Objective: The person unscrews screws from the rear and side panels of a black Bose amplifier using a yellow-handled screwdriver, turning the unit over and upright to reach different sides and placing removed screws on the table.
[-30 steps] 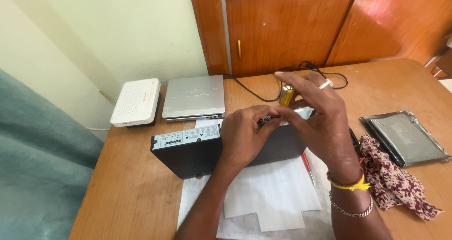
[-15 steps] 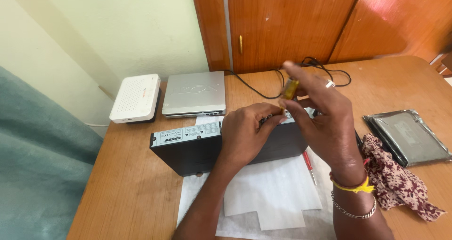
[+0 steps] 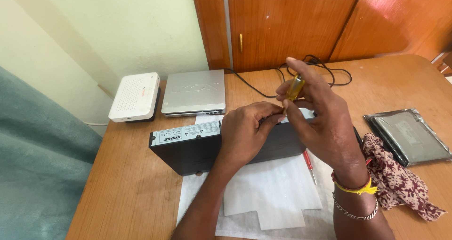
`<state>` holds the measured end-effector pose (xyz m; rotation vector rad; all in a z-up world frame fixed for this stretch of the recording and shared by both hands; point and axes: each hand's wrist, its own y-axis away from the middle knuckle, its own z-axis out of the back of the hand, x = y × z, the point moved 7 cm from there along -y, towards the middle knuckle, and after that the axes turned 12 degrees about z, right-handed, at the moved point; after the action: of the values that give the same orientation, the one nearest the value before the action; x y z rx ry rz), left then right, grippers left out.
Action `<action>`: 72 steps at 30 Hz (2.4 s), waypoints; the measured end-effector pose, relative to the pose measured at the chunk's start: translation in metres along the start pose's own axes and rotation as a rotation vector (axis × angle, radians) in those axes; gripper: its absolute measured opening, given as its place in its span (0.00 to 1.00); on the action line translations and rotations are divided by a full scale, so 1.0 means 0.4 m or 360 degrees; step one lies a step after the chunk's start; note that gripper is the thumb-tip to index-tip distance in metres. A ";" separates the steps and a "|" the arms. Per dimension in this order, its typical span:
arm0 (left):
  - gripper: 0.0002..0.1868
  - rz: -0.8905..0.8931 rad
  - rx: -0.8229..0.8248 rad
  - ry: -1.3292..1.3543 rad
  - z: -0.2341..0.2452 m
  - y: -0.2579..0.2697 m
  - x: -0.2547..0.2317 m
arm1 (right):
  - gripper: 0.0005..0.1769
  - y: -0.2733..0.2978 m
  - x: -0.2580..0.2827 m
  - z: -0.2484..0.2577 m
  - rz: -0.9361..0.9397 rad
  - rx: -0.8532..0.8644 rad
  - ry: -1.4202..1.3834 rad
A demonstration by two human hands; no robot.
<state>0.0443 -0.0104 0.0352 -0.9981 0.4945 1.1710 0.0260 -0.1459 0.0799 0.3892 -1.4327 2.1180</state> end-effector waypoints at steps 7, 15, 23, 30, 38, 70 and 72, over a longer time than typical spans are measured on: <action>0.11 0.0351 0.0155 -0.0168 -0.026 -0.005 0.041 | 0.39 -0.001 -0.006 -0.004 -0.0050 0.0008 0.0052; 0.09 0.0191 0.0112 -0.0112 -0.011 -0.004 0.014 | 0.38 -0.002 0.002 -0.002 -0.0030 0.0042 0.0033; 0.10 0.0101 0.0110 0.0001 -0.003 -0.004 0.001 | 0.40 0.011 -0.024 0.005 -0.0202 -0.0024 -0.0123; 0.10 0.0069 0.0219 -0.0036 -0.016 -0.003 0.034 | 0.43 0.011 -0.011 0.021 -0.0030 -0.0142 -0.0129; 0.05 0.0056 0.0117 -0.0113 -0.012 -0.002 0.018 | 0.40 0.026 -0.025 0.048 -0.0022 -0.0203 -0.0057; 0.06 -0.0236 0.0046 -0.0150 -0.005 0.007 0.019 | 0.10 0.040 -0.019 0.039 -0.0191 0.0793 0.0420; 0.07 -0.0265 0.0040 -0.0174 -0.005 0.009 0.020 | 0.12 0.068 -0.046 0.007 -0.0378 0.1087 0.0469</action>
<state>0.0443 -0.0076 0.0267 -0.9303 0.3317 1.0610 0.0248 -0.1611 0.0507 0.4446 -0.4471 2.2925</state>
